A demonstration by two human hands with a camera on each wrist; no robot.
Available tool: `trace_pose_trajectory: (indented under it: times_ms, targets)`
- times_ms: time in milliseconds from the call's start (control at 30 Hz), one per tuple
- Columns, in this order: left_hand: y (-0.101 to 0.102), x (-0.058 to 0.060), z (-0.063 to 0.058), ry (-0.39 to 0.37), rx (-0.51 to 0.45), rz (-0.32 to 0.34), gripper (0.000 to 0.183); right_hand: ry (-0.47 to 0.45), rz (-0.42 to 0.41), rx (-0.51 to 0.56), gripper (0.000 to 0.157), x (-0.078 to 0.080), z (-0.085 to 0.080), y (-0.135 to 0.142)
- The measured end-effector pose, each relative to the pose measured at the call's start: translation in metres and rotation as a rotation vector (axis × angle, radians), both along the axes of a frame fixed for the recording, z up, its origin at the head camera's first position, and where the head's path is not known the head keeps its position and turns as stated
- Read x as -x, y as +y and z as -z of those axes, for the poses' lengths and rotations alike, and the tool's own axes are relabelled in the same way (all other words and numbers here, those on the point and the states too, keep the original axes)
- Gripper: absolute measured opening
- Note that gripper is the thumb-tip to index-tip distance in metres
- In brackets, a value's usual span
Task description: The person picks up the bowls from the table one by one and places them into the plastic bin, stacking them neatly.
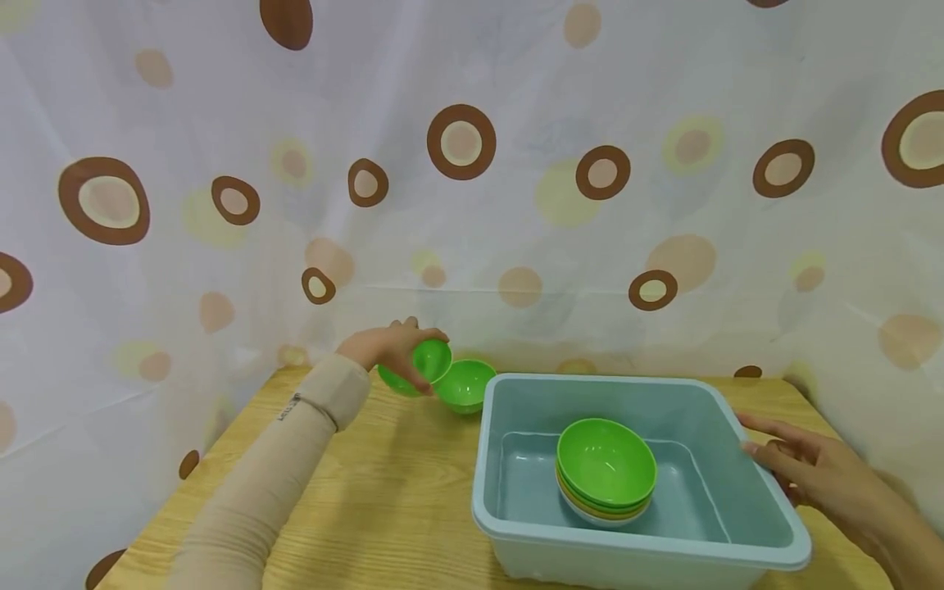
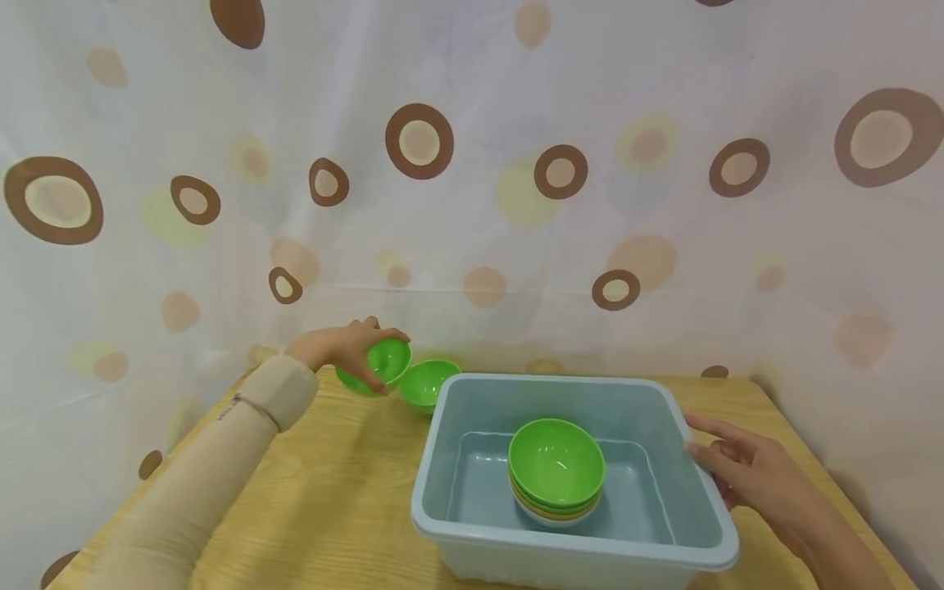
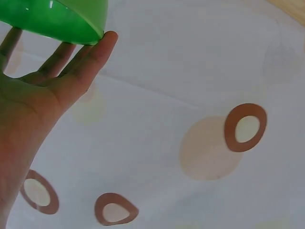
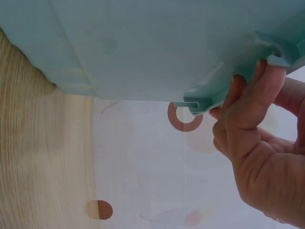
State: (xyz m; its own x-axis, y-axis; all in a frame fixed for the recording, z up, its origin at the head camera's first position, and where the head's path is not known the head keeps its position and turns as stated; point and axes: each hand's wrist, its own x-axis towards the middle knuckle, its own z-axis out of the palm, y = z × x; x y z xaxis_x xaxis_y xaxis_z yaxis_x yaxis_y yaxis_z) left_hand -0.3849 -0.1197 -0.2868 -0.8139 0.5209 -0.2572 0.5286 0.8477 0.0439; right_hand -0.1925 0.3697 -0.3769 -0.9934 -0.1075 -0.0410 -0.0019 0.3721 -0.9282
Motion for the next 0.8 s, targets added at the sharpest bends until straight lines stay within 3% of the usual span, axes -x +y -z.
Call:
trace_pose_trajectory:
  times_ms: [333, 567, 800]
  targets:
    - [0.039, -0.033, -0.034, 0.095, -0.016, 0.158, 0.09, 0.004, -0.01, 0.011, 0.04, 0.001, 0.002, 0.001]
    - [0.062, -0.049, -0.047, 0.113, -0.031, 0.22, 0.091, -0.015, -0.004, -0.005, 0.038, 0.001, 0.001, -0.001]
    - [0.097, -0.064, -0.056, 0.109, -0.03, 0.289, 0.092, 0.006, -0.032, 0.002, 0.041, 0.001, 0.001, 0.0]
